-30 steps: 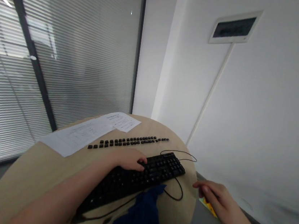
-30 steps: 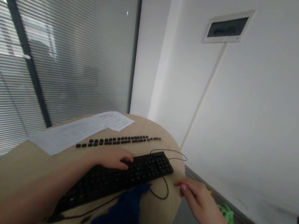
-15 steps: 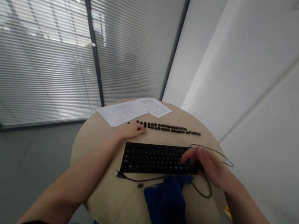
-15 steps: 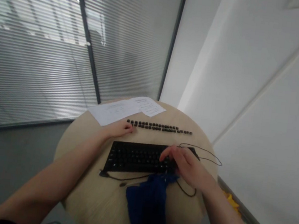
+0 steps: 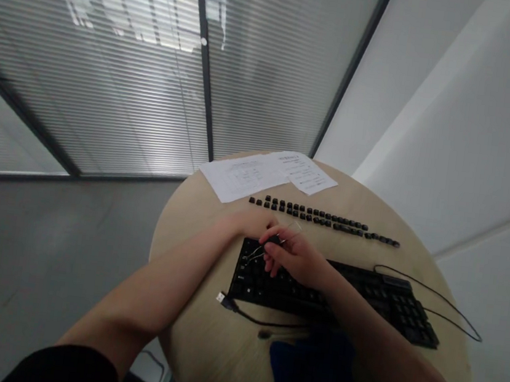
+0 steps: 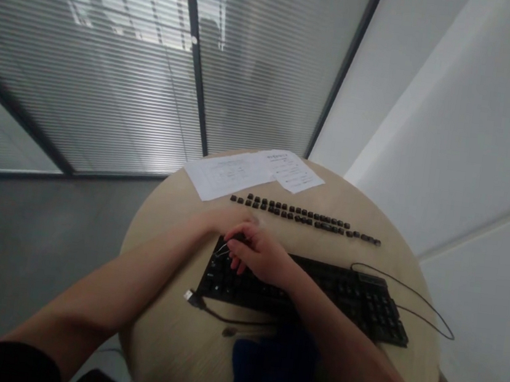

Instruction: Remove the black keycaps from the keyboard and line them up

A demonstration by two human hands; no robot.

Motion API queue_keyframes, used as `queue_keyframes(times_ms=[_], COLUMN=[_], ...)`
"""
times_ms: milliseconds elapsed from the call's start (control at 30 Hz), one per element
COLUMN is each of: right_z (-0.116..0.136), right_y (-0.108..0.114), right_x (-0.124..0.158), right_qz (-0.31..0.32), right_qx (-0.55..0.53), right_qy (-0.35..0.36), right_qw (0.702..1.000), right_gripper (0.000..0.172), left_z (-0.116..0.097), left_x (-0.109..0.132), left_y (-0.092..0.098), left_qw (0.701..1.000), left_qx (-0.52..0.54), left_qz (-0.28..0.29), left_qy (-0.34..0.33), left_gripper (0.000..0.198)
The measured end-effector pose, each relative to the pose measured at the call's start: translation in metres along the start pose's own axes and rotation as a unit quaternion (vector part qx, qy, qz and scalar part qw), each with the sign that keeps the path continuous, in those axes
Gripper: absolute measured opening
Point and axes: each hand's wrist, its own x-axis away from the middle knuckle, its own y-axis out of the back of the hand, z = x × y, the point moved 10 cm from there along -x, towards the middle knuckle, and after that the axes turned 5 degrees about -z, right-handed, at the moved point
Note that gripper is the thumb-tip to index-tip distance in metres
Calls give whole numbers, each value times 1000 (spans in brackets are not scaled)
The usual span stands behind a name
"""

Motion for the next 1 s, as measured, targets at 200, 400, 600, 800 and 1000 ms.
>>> queue_keyframes(times_ms=[200, 400, 600, 800, 1000], right_z=[-44, -47, -51, -53, -54], right_y=[12, 11, 15, 16, 16], right_x=[-6, -8, -13, -14, -17], right_qz=[-102, -114, -119, -121, -114], right_qx=[10, 5, -12, -36, -58], right_qy=[-15, -19, -32, -49, -32], right_qw=[995, 993, 992, 991, 991], right_gripper=[29, 33, 41, 44, 44], left_z=[-7, -3, 4, 10, 12], left_x=[1, 3, 1, 1, -1], left_y=[-13, -13, -12, -12, -13], left_qw=[996, 994, 994, 993, 994], left_qx=[-63, -82, -98, -116, -105], left_qz=[64, 72, 46, 32, 31], left_qy=[-21, -6, -12, -5, -9], left_gripper=[8, 7, 15, 21, 16])
